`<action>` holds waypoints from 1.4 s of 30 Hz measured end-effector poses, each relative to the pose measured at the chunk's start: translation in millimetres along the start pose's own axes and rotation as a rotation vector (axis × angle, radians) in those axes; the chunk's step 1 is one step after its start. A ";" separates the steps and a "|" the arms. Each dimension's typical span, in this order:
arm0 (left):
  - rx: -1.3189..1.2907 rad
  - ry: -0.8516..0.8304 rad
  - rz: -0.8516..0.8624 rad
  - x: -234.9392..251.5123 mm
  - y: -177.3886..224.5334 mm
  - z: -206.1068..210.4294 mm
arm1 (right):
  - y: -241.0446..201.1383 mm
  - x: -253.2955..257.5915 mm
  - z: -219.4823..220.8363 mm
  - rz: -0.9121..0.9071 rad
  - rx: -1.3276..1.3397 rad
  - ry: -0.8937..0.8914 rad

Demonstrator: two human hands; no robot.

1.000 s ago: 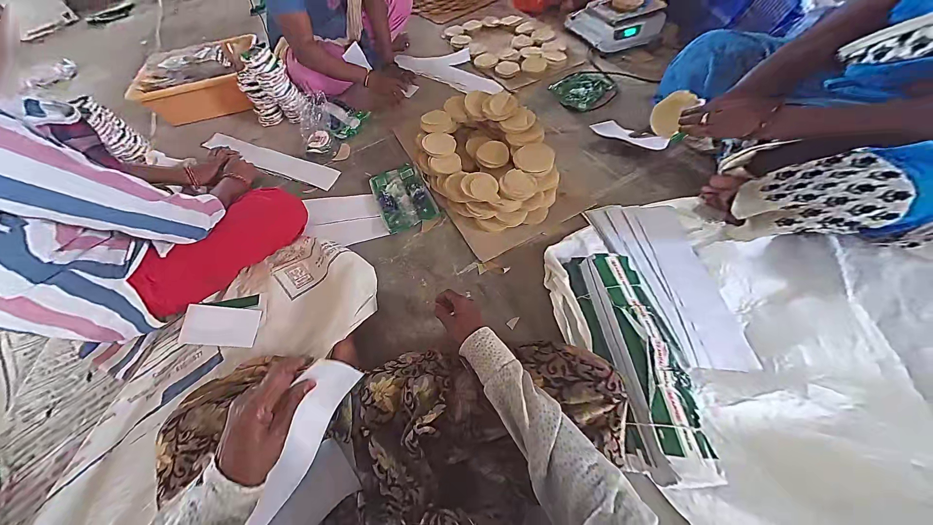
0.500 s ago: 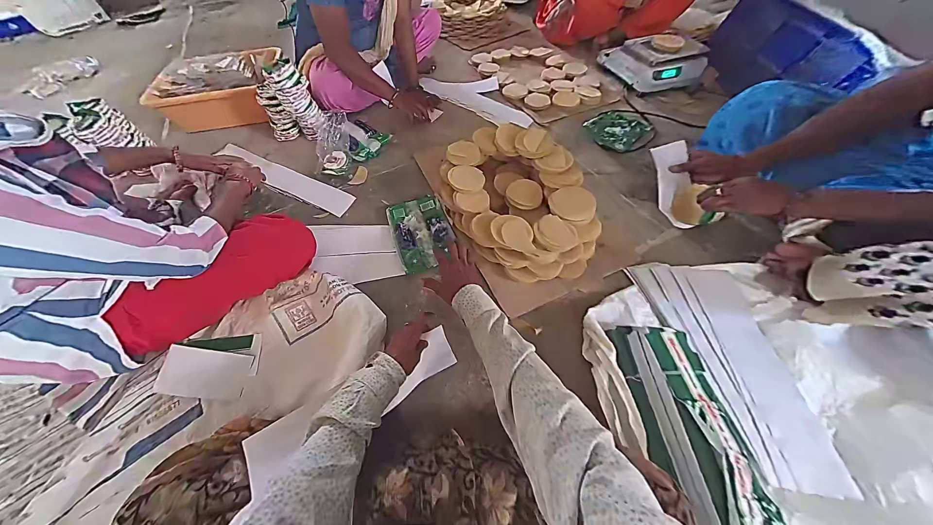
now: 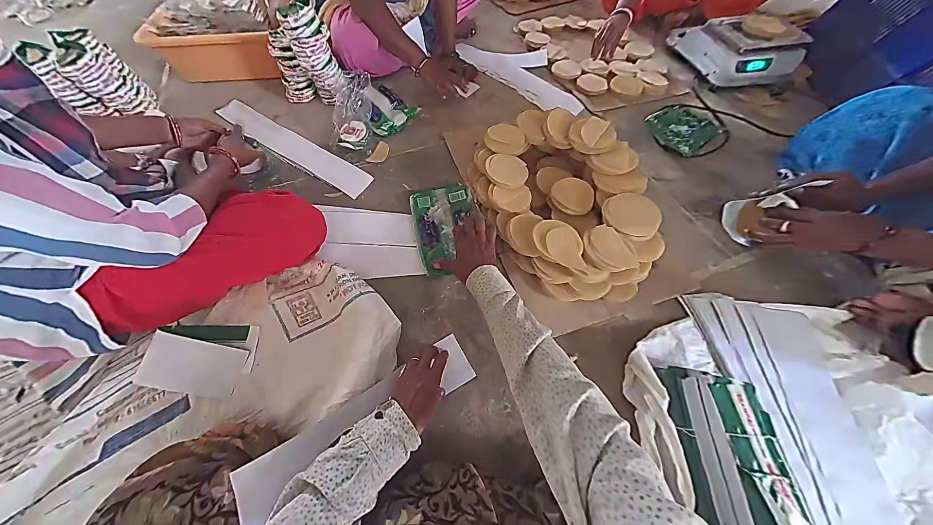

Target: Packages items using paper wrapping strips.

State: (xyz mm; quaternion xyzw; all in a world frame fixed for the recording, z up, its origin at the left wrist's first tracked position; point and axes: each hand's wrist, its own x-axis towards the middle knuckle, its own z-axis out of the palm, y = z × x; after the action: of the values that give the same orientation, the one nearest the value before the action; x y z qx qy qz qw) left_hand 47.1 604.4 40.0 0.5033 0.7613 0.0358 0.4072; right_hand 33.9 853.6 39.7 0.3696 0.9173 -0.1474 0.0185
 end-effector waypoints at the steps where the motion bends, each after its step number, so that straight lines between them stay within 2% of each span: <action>1: -0.015 0.069 0.007 -3.0 -2.6 6.6 | 1.6 -9.8 -3.4 0.007 0.041 0.057; 4: -0.073 0.228 -0.019 -7.9 -9.4 18.2 | 10.1 -52.4 -7.3 0.023 0.249 0.154; 8: -0.131 0.263 0.011 -8.6 -14.5 19.4 | 17.4 -130.8 12.3 -0.019 0.603 -0.061; 10: -0.126 0.263 0.005 -8.3 -14.1 19.4 | 15.4 -159.5 33.7 -0.064 0.655 -0.103; 12: -0.085 0.217 -0.013 -10.4 -13.5 15.4 | 7.3 -174.2 46.3 -0.107 0.523 -0.099; 16: -0.077 0.227 0.008 -13.1 -13.9 16.2 | -11.9 -196.9 45.2 -0.203 -0.005 -0.226; 18: -0.075 0.227 0.009 -13.5 -13.9 16.3 | -12.0 -212.1 42.6 -0.251 -0.109 -0.251; 21: -0.056 0.213 0.006 -12.4 -13.0 14.8 | -12.7 -225.0 28.1 -0.181 -0.102 -0.274; 24: -0.033 0.169 -0.016 -11.7 -10.1 12.9 | -23.3 -214.8 23.9 -0.109 -0.113 -0.335; 28: -0.015 0.171 -0.021 -13.1 -10.2 11.0 | -37.1 -201.5 39.2 -0.132 -0.195 -0.379; 33: -0.039 0.170 -0.009 -12.6 -12.0 12.3 | -17.8 -248.3 35.6 -0.115 -0.140 -0.375; 36: -0.041 0.186 -0.006 -12.4 -11.2 11.9 | -20.7 -264.1 16.8 -0.034 -0.175 -0.470; 38: -0.029 0.192 -0.009 -12.8 -11.3 13.4 | -28.3 -260.5 12.9 0.010 -0.138 -0.451; 42: 0.006 0.223 -0.012 -11.8 -11.0 17.6 | -30.7 -246.5 39.1 0.011 -0.110 -0.375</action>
State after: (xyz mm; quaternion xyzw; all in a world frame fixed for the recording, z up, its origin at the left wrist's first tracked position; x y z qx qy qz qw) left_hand 52.5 583.4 30.1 0.4927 0.8051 0.0869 0.3185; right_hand 189.0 655.7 45.4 0.3392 0.9023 -0.1632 0.2102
